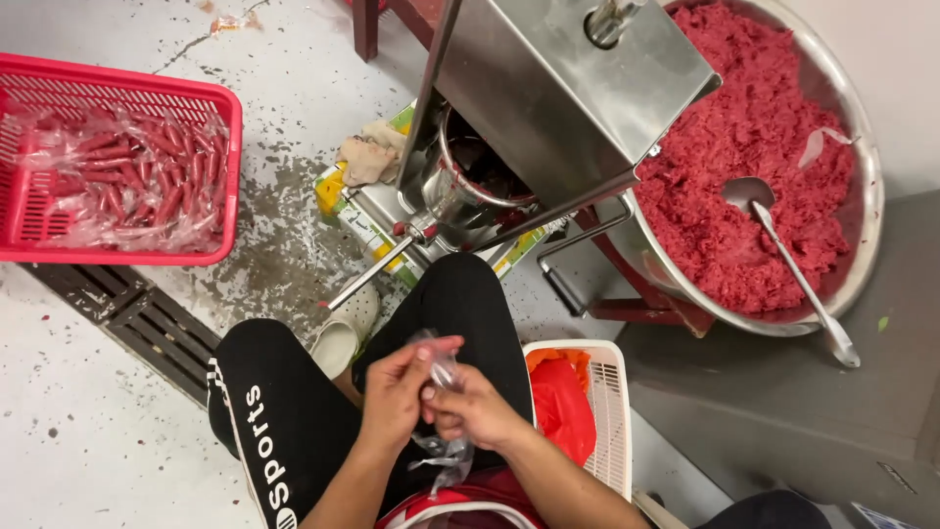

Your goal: The person operates a manual sausage stuffer, filling casings with ground meat and placing the finished sausages into a red basket. The person repeatedly loads casings, turns the crank, and collects the output.

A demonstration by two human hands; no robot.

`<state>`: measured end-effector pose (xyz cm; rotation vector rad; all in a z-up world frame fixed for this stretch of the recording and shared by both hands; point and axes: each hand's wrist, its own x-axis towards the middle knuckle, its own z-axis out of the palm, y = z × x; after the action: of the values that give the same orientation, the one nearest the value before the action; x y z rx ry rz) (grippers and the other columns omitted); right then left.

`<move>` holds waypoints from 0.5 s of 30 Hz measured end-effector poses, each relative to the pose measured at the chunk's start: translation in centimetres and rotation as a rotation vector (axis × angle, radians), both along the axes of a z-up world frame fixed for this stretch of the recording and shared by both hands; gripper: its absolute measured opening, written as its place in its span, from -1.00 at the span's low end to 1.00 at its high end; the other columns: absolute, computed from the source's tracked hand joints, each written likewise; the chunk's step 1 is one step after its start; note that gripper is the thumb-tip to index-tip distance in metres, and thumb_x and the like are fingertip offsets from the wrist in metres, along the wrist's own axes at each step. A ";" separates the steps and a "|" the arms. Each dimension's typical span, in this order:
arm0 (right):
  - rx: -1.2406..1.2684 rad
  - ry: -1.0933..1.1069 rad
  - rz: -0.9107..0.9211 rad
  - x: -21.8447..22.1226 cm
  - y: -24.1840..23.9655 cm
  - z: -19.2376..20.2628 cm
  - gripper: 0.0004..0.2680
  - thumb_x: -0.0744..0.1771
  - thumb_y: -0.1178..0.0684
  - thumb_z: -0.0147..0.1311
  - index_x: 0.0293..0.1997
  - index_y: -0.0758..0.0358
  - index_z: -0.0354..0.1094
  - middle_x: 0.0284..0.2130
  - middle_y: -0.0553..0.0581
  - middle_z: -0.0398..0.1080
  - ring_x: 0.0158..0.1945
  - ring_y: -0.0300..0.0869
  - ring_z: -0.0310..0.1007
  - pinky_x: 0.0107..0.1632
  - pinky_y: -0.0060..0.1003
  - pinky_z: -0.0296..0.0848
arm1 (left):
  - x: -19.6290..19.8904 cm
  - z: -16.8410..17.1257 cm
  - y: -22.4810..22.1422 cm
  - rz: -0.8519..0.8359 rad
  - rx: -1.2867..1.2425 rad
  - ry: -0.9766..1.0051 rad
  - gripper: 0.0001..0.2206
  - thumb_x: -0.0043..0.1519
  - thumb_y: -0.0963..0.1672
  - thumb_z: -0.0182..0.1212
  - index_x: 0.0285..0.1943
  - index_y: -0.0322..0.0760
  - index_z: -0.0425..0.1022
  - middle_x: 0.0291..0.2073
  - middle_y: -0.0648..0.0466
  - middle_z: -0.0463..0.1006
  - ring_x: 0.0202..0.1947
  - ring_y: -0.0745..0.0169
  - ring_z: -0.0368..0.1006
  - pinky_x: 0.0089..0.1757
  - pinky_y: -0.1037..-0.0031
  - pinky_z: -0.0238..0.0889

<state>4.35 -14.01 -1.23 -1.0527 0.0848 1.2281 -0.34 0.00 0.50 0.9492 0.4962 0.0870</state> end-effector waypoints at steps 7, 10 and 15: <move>-0.103 -0.063 0.120 -1.5 0.1 0.7 -0.78 0.47 -0.04 -0.17 -0.13 0.32 0.32 -0.56 0.20 0.29 -0.70 -0.36 -0.08 -0.59 -0.47 0.01 | -0.9 -5.0 0.4 0.388 -0.176 0.033 -0.90 0.19 -0.23 0.32 -0.34 -0.50 0.60 -0.20 -0.34 0.66 -0.25 -0.04 0.63 -0.01 0.20 0.57; -0.080 -0.128 0.126 -1.8 0.3 0.6 -0.63 0.45 -0.24 -0.21 -0.13 0.33 0.37 -0.58 0.18 0.30 -0.72 -0.37 -0.05 -0.63 -0.48 0.07 | -1.5 -5.5 -0.2 0.345 -0.143 0.084 -0.86 0.14 -0.18 0.39 -0.31 -0.48 0.63 -0.17 -0.29 0.72 -0.28 0.06 0.63 -0.18 0.35 0.50; -0.137 -0.212 0.131 -1.7 0.7 0.0 -0.61 0.45 -0.26 -0.29 -0.11 0.35 0.30 -0.60 0.25 0.30 -0.72 -0.31 0.04 -0.66 -0.47 0.08 | -1.3 -1.5 0.2 0.185 -0.254 0.214 -0.55 0.31 -0.03 0.03 0.22 -0.50 0.52 -0.03 -0.32 0.68 -0.09 -0.08 0.63 -0.11 0.27 0.53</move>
<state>2.65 -13.35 -1.25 -1.3194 -0.0657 1.2343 -1.63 0.15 -0.99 0.6652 0.7739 0.0875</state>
